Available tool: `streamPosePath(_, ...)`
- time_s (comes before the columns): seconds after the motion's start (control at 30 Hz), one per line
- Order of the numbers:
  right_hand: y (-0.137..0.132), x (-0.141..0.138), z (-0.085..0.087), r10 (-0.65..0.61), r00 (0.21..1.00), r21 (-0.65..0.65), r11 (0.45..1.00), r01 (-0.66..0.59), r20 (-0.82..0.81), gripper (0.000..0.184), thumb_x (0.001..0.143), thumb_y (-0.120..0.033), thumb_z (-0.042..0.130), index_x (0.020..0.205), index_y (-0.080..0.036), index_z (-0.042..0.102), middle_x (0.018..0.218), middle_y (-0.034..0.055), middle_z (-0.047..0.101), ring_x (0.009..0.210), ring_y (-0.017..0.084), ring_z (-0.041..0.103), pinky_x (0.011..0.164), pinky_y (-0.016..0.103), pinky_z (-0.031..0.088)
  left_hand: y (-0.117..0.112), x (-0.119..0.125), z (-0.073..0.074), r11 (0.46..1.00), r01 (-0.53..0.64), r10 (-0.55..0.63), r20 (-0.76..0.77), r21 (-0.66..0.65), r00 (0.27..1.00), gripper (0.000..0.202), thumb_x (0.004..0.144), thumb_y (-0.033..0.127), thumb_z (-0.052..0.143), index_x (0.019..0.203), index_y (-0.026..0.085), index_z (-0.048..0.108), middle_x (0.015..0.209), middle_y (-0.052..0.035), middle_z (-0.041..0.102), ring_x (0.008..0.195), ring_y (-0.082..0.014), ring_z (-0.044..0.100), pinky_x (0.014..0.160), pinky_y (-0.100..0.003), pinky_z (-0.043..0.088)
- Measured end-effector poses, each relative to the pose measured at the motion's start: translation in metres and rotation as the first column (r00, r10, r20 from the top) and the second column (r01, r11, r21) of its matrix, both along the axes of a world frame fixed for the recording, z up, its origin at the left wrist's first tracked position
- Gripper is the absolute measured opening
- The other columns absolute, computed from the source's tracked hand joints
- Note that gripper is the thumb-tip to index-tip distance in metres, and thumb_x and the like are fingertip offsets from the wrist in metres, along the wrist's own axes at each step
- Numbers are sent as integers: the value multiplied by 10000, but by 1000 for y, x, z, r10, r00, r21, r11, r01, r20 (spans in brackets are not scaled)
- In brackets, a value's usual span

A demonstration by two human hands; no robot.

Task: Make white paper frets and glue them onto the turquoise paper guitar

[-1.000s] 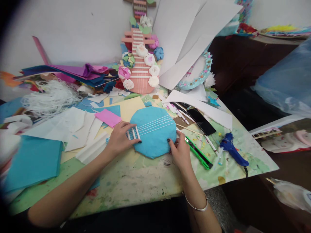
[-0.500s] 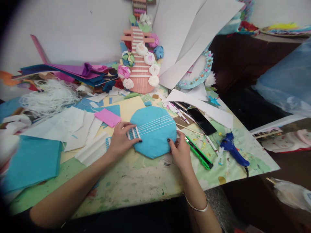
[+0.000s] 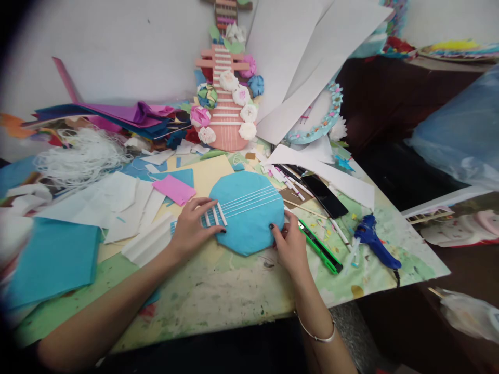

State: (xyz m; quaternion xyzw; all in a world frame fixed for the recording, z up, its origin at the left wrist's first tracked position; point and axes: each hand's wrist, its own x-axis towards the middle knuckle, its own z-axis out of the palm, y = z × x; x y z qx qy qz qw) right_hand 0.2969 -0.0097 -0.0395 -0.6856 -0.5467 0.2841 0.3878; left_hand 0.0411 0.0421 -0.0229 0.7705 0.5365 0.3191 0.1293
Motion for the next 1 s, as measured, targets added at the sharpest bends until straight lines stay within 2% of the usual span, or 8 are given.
streamPosePath(0.13, -1, -1, 1, 2, 1000, -6, 1000, -2, -5, 474, 837, -409, 523, 1249, -201, 416, 651, -10, 586, 493, 176, 549, 512, 305, 431, -6, -6, 2, 999, 30, -31, 23, 35, 999, 649, 738, 372, 717, 1324, 240, 473, 1225, -94, 560, 1147, -255, 518, 999, -422, 413)
streamPosePath(0.27, -1, -1, 2, 1, 1000, -11, 1000, -1, 1, 474, 833, -406, 521, 1248, -200, 419, 641, -12, 586, 489, 177, 552, 518, 308, 433, -11, -9, 4, 983, 79, -83, 18, 167, 996, 388, 834, 318, 617, 1207, 221, 570, 1228, -92, 599, 1198, -239, 498, 1029, -417, 387)
streamPosePath(0.37, -1, -1, 3, 0, 1000, -9, 1000, 0, -3, 483, 829, -411, 524, 1248, -192, 421, 635, -11, 586, 493, 178, 551, 515, 305, 430, -17, -11, 4, 946, 243, -221, -122, 216, 968, 309, 857, 328, 584, 1142, 216, 613, 1211, -82, 636, 1257, -257, 457, 1037, -441, 360)
streamPosePath(0.47, -1, -1, 3, 4, 1000, -13, 1000, -4, -10, 474, 835, -413, 524, 1242, -191, 421, 647, -9, 590, 489, 171, 553, 515, 298, 428, -23, -12, 2, 924, 340, -287, -270, 175, 919, 452, 855, 415, 566, 1252, 199, 553, 1297, -102, 588, 1323, -316, 377, 1053, -516, 292)
streamPosePath(0.57, -1, -2, 3, 3, 1000, -16, 1000, -3, -18, 470, 839, -408, 528, 1241, -194, 414, 657, -13, 588, 482, 162, 552, 517, 289, 425, -26, -11, 0, 925, 353, -292, -332, 141, 897, 580, 848, 492, 541, 1329, 172, 489, 1347, -130, 541, 1344, -352, 337, 1068, -558, 227)
streamPosePath(0.67, 0, -2, 3, -2, 999, -7, 1000, 1, -36, 473, 838, -413, 533, 1242, -197, 412, 682, -8, 596, 487, 157, 552, 516, 284, 426, -27, -9, -1, 932, 339, -277, -351, 127, 894, 602, 844, 521, 526, 1316, 148, 502, 1348, -137, 538, 1346, -362, 327, 1071, -568, 210)
streamPosePath(0.8, -1, -2, 2, -4, 999, -8, 1000, 4, -38, 478, 835, -420, 535, 1240, -193, 420, 670, -7, 597, 474, 155, 543, 496, 279, 418, -26, -9, 0, 933, 334, -270, -348, 137, 898, 571, 855, 508, 515, 1289, 137, 519, 1341, -124, 547, 1345, -351, 331, 1069, -556, 226)
streamPosePath(1.0, -2, -4, 3, -13, 996, -6, 1000, 12, -86, 492, 823, -427, 553, 1236, -191, 428, 696, -3, 619, 447, 140, 534, 475, 275, 431, -20, -9, -1, 936, 301, -235, -310, 184, 921, 614, 861, 471, 520, 1349, 105, 441, 1399, -151, 479, 1380, -336, 270, 1096, -536, 203)
